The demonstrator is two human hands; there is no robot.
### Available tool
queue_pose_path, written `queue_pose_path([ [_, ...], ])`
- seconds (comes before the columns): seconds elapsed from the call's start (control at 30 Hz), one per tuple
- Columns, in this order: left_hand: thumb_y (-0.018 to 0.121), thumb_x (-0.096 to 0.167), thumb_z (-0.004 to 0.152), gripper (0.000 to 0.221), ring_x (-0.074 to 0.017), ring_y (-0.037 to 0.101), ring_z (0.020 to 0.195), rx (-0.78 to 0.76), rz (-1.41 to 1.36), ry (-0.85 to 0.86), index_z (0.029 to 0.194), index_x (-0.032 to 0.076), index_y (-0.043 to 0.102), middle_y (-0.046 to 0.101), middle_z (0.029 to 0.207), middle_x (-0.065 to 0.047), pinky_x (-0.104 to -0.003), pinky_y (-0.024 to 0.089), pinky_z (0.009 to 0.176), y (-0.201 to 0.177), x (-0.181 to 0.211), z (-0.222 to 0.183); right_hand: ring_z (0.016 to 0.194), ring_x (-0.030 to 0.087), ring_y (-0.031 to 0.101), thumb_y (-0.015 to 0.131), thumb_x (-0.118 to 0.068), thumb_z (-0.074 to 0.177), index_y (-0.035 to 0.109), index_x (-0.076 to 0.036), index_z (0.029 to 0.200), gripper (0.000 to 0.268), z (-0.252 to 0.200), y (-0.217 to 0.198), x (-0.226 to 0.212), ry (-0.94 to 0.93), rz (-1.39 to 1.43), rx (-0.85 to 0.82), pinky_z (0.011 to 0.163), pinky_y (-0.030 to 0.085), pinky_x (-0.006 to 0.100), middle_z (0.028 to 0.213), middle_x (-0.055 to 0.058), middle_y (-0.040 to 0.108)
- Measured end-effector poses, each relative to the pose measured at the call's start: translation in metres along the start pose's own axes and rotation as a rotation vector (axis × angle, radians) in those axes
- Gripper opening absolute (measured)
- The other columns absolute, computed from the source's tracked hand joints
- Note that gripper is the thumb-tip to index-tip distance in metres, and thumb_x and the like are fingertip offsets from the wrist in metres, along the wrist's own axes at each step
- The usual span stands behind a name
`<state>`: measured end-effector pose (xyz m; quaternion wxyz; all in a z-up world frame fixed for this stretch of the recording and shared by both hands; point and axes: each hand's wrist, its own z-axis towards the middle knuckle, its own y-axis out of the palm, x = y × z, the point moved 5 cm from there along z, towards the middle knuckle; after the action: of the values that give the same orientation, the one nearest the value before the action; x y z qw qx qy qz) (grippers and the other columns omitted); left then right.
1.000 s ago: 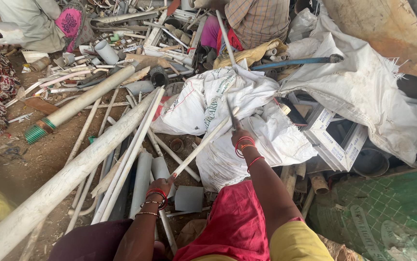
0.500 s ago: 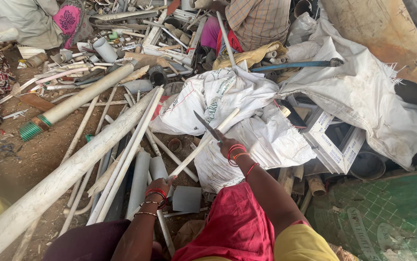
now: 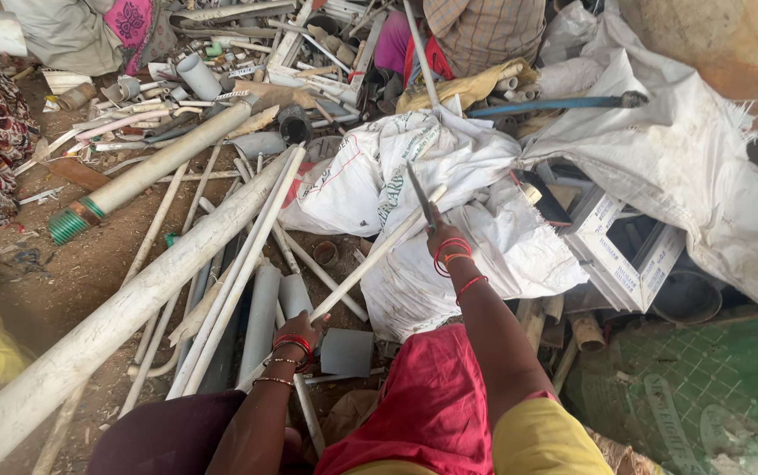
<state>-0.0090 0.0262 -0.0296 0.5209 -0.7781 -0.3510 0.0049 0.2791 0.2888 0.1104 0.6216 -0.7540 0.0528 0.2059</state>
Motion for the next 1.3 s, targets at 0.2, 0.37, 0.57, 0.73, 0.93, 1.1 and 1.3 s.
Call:
queue_pose_path([
  [0.2,0.041,0.080,0.093,0.083,-0.0285,0.074,0.085,-0.011,-0.055,0.021,0.122,0.005,0.063,0.074,0.090,-0.015,-0.047,0.060,0.077,0.008,-0.006,0.021,0.111,0.046,0.064,0.050,-0.031,0.103,0.020,-0.041,0.162,0.067,-0.028,0.029,-0.028,-0.169,-0.169,-0.116,0.095,0.050,0.056,0.114,0.028,0.068],
  [0.37,0.033,0.089,0.086,0.096,-0.0256,0.074,0.075,-0.090,-0.094,-0.045,0.106,0.006,0.078,0.074,0.079,-0.012,-0.044,0.058,0.069,0.007,-0.006,0.016,0.108,0.044,0.069,0.047,-0.035,0.107,0.027,-0.033,0.158,0.054,-0.007,-0.004,0.006,-0.002,-0.091,0.044,0.094,0.053,0.055,0.112,0.025,0.072],
  [0.57,0.030,0.095,0.081,0.102,-0.0239,0.072,0.073,-0.066,-0.144,-0.059,0.104,0.006,0.075,0.071,0.074,-0.010,-0.044,0.057,0.069,0.001,-0.026,0.022,0.110,0.043,0.067,0.050,-0.034,0.104,0.018,-0.036,0.164,0.068,-0.016,0.010,-0.025,-0.114,-0.162,-0.105,0.095,0.051,0.054,0.115,0.025,0.070],
  [0.73,0.028,0.097,0.080,0.106,-0.0260,0.071,0.072,-0.079,-0.159,-0.083,0.095,0.004,0.078,0.069,0.072,-0.012,-0.045,0.057,0.069,0.010,-0.031,0.032,0.109,0.043,0.069,0.047,-0.035,0.103,0.021,-0.028,0.164,0.066,0.004,0.004,-0.006,-0.040,-0.230,-0.041,0.094,0.053,0.054,0.115,0.022,0.072],
  [0.93,0.027,0.097,0.079,0.110,-0.0225,0.071,0.065,-0.106,-0.150,-0.061,0.089,0.001,0.080,0.068,0.065,-0.010,-0.041,0.057,0.062,0.009,-0.027,0.040,0.111,0.042,0.068,0.051,-0.042,0.105,0.061,-0.012,0.134,0.042,0.015,0.056,-0.014,-0.153,-0.329,-0.104,0.092,0.053,0.053,0.115,0.021,0.071],
  [1.1,0.028,0.096,0.080,0.107,-0.0218,0.071,0.062,-0.163,-0.172,-0.095,0.090,0.001,0.077,0.067,0.064,-0.009,-0.041,0.057,0.057,0.019,-0.033,0.038,0.106,0.038,0.073,0.049,-0.040,0.108,0.051,-0.022,0.145,0.041,0.017,0.020,0.019,0.020,-0.232,0.011,0.089,0.058,0.051,0.115,0.018,0.076],
  [1.3,0.027,0.097,0.080,0.106,-0.0205,0.068,0.060,-0.132,-0.178,-0.092,0.088,0.003,0.076,0.065,0.064,-0.007,-0.040,0.054,0.055,0.009,-0.028,0.040,0.102,0.042,0.070,0.052,-0.035,0.105,0.012,-0.042,0.164,0.072,-0.053,0.061,-0.044,-0.228,-0.293,-0.152,0.087,0.053,0.054,0.107,0.024,0.072],
])
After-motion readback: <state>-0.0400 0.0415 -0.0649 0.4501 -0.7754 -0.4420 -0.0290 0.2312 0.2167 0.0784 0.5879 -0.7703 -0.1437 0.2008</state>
